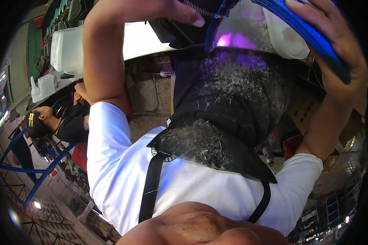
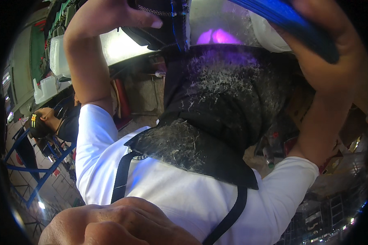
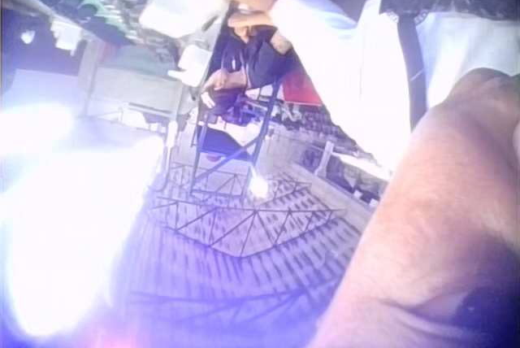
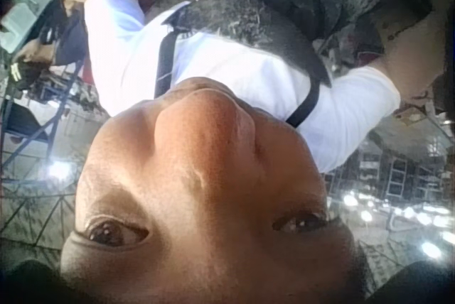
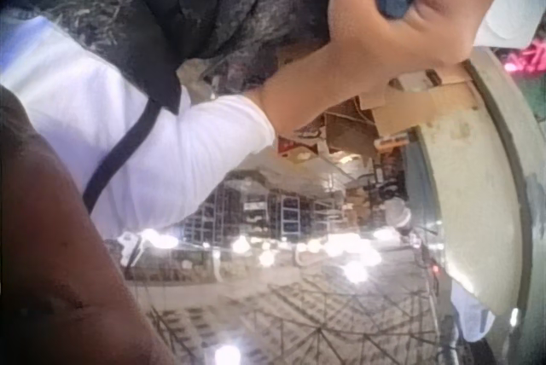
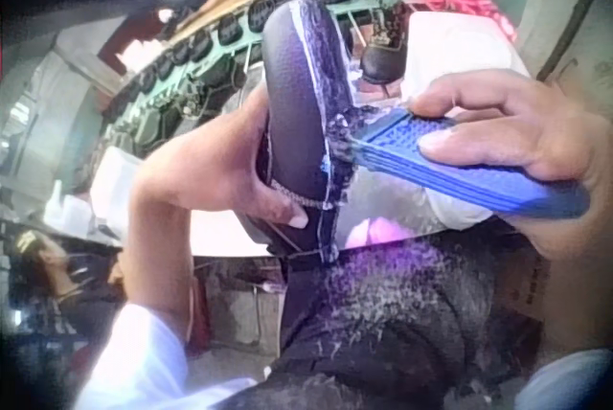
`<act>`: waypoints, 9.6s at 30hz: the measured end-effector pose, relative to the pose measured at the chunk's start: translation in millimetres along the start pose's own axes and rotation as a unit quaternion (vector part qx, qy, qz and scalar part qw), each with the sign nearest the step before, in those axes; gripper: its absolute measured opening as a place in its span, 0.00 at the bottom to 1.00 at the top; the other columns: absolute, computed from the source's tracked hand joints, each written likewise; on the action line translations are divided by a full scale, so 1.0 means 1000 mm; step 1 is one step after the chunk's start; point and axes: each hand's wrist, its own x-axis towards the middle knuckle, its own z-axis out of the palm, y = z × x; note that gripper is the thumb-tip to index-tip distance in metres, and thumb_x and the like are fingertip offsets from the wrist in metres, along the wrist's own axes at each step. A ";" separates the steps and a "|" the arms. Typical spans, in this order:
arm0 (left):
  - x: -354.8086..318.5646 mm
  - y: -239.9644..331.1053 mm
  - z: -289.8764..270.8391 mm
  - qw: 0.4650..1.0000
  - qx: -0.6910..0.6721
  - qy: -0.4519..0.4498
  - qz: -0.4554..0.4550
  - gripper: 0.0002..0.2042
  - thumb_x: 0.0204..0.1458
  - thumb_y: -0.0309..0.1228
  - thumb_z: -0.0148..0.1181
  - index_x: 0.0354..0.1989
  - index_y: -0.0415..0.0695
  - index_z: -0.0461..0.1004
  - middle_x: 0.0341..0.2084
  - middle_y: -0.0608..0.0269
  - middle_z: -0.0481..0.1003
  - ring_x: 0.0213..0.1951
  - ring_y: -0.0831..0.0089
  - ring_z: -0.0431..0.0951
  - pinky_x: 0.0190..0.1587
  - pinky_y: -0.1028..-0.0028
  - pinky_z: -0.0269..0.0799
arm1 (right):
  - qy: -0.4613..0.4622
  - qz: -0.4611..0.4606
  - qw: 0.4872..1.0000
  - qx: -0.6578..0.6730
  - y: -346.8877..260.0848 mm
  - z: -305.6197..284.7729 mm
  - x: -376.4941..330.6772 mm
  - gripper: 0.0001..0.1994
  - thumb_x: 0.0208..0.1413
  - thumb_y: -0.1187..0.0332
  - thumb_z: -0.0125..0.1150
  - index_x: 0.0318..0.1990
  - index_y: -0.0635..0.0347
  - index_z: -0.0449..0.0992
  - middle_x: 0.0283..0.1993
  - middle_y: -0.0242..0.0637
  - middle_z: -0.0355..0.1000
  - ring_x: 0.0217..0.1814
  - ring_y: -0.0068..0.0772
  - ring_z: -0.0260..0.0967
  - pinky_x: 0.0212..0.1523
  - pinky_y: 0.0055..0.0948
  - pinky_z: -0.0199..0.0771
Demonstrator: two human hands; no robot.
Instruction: The person scrubs the sole and sides of a black shoe with a brush, repeatedly dipping the brush into a white container of liquid. They rotate the shoe to clean different areas and continue scrubbing throughout the clip.
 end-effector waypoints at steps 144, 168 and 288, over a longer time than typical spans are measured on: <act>-0.018 0.056 0.049 0.826 -0.502 0.164 -0.197 0.50 0.41 0.33 0.71 0.76 0.35 0.52 0.70 0.46 0.63 0.70 0.60 0.65 0.74 0.69 0.51 | -0.095 0.089 0.981 0.142 -0.073 -0.005 -0.024 0.15 0.49 0.68 0.74 0.40 0.71 0.80 0.34 0.52 0.80 0.35 0.47 0.82 0.35 0.36 0.85; -0.030 0.019 0.057 0.604 -0.671 0.220 -0.369 0.24 0.58 0.30 0.61 0.63 0.38 0.70 0.60 0.49 0.74 0.60 0.58 0.76 0.60 0.60 0.77 | -0.347 0.075 0.933 -0.062 -0.107 -0.070 0.073 0.15 0.64 0.63 0.59 0.46 0.69 0.80 0.49 0.54 0.76 0.48 0.43 0.79 0.47 0.33 0.81; 0.172 -0.173 -0.114 0.682 0.613 -0.042 0.397 0.19 0.59 0.36 0.51 0.60 0.59 0.71 0.62 0.65 0.71 0.64 0.59 0.71 0.57 0.49 0.75 | 0.311 0.336 0.859 0.230 -0.035 -0.021 -0.132 0.18 0.53 0.91 0.60 0.51 0.74 0.80 0.61 0.64 0.70 0.48 0.48 0.81 0.46 0.40 0.87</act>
